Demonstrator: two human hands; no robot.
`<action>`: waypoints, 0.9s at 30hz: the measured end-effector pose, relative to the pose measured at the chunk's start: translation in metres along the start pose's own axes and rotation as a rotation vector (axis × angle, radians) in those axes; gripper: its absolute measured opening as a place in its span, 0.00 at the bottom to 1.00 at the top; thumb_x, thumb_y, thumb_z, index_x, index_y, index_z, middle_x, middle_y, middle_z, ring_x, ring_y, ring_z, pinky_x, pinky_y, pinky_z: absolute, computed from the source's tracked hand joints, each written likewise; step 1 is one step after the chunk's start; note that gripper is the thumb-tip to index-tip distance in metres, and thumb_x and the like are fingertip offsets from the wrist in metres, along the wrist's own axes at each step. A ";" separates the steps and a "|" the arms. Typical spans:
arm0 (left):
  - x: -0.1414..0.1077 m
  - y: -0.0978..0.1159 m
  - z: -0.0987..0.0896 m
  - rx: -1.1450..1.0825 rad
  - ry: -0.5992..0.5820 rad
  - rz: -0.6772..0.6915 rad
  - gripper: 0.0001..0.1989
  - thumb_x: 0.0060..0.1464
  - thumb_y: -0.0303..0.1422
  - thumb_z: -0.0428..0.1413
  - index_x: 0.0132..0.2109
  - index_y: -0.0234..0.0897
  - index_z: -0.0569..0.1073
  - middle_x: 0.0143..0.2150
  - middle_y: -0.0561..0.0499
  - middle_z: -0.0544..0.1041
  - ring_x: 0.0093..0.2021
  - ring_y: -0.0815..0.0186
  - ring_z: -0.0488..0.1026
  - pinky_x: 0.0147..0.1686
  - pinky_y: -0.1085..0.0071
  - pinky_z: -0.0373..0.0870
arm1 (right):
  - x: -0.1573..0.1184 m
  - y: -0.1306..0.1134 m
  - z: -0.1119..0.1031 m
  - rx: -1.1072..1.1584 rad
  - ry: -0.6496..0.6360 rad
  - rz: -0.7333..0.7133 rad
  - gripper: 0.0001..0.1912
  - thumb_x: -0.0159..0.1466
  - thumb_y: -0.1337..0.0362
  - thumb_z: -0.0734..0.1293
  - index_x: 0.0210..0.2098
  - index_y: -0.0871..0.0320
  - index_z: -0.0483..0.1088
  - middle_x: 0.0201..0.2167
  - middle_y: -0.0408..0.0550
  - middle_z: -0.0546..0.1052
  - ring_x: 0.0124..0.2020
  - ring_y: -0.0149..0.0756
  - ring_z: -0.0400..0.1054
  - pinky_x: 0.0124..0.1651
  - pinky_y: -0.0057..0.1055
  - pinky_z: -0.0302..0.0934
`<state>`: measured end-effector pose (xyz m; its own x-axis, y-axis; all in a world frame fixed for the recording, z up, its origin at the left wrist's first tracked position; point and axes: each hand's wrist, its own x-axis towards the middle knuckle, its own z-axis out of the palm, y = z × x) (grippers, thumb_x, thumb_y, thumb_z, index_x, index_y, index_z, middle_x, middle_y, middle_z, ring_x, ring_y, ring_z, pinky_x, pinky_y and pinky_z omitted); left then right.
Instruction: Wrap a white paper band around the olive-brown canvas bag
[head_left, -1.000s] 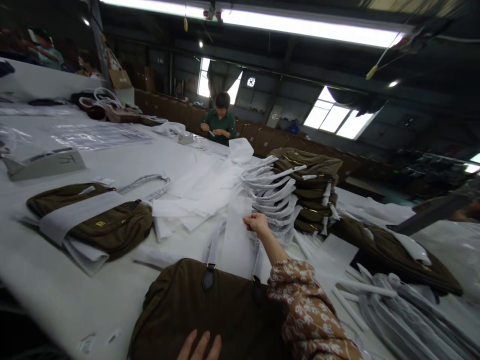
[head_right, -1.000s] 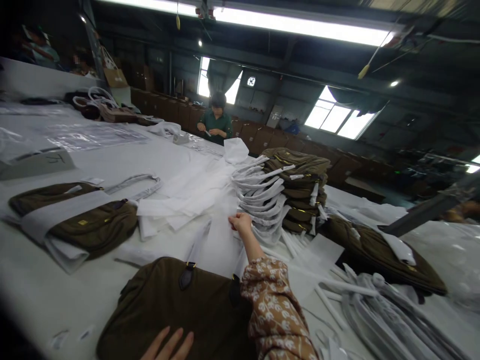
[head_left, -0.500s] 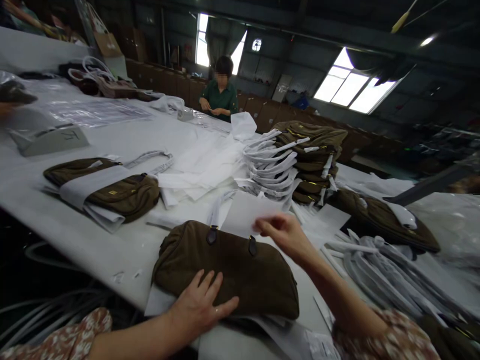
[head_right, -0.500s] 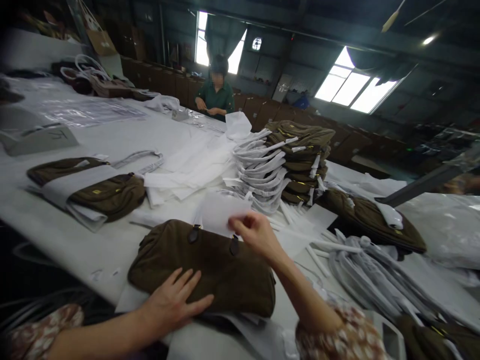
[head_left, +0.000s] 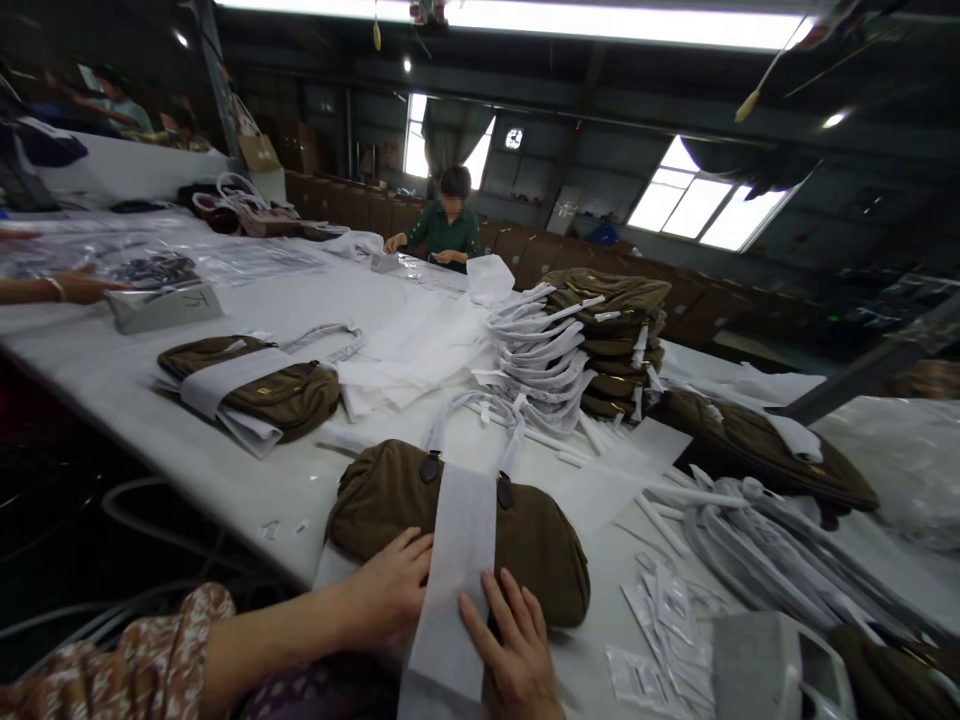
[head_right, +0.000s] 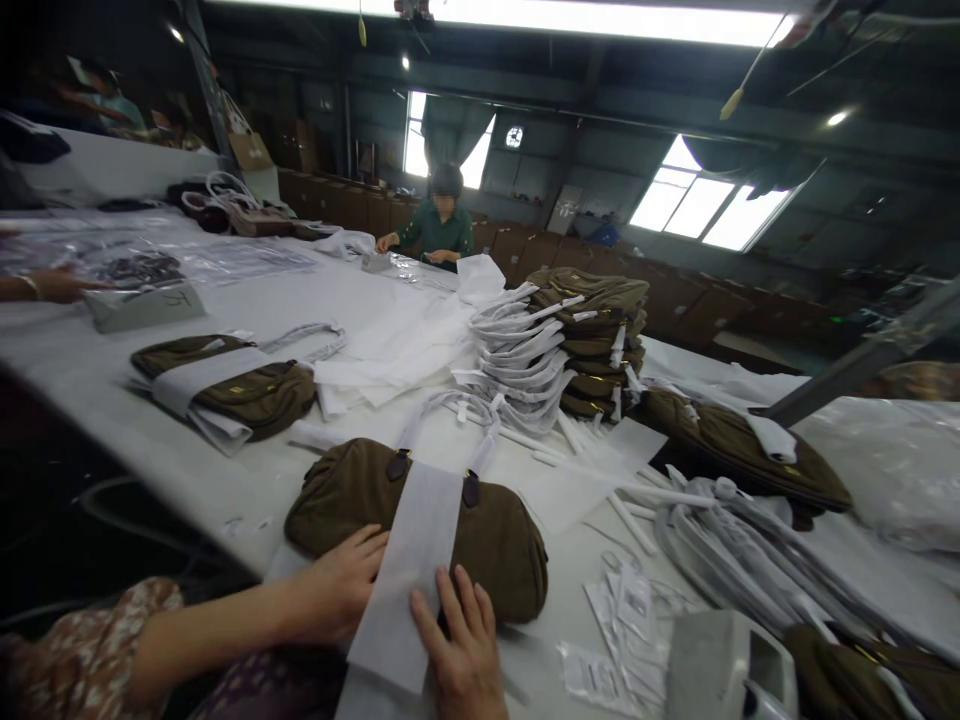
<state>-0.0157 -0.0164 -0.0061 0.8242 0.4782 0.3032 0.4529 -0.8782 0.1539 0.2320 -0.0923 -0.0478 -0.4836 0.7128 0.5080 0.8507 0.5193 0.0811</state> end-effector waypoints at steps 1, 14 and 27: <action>-0.001 0.000 -0.010 -0.077 0.055 -0.025 0.12 0.59 0.29 0.48 0.47 0.38 0.73 0.48 0.45 0.74 0.50 0.60 0.68 0.52 0.60 0.64 | -0.001 -0.001 0.004 -0.022 0.019 -0.010 0.35 0.59 0.75 0.56 0.63 0.44 0.57 0.64 0.51 0.60 0.65 0.51 0.52 0.55 0.50 0.59; 0.020 0.003 0.036 0.233 -0.090 -0.147 0.32 0.59 0.48 0.50 0.65 0.39 0.55 0.65 0.39 0.61 0.62 0.51 0.60 0.55 0.52 0.60 | 0.063 0.021 -0.051 0.099 -0.061 0.136 0.30 0.67 0.66 0.53 0.68 0.54 0.45 0.60 0.50 0.66 0.62 0.45 0.58 0.64 0.51 0.47; 0.010 -0.015 0.005 0.137 -0.245 0.012 0.52 0.45 0.58 0.57 0.67 0.32 0.47 0.67 0.33 0.54 0.64 0.45 0.55 0.59 0.52 0.54 | 0.044 0.019 0.001 0.071 -0.254 -0.111 0.39 0.63 0.45 0.62 0.67 0.52 0.45 0.64 0.49 0.60 0.65 0.48 0.50 0.65 0.51 0.37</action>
<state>-0.0126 0.0019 -0.0099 0.8798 0.4709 0.0648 0.4708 -0.8821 0.0184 0.2262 -0.0507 -0.0248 -0.6165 0.7404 0.2679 0.7775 0.6261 0.0592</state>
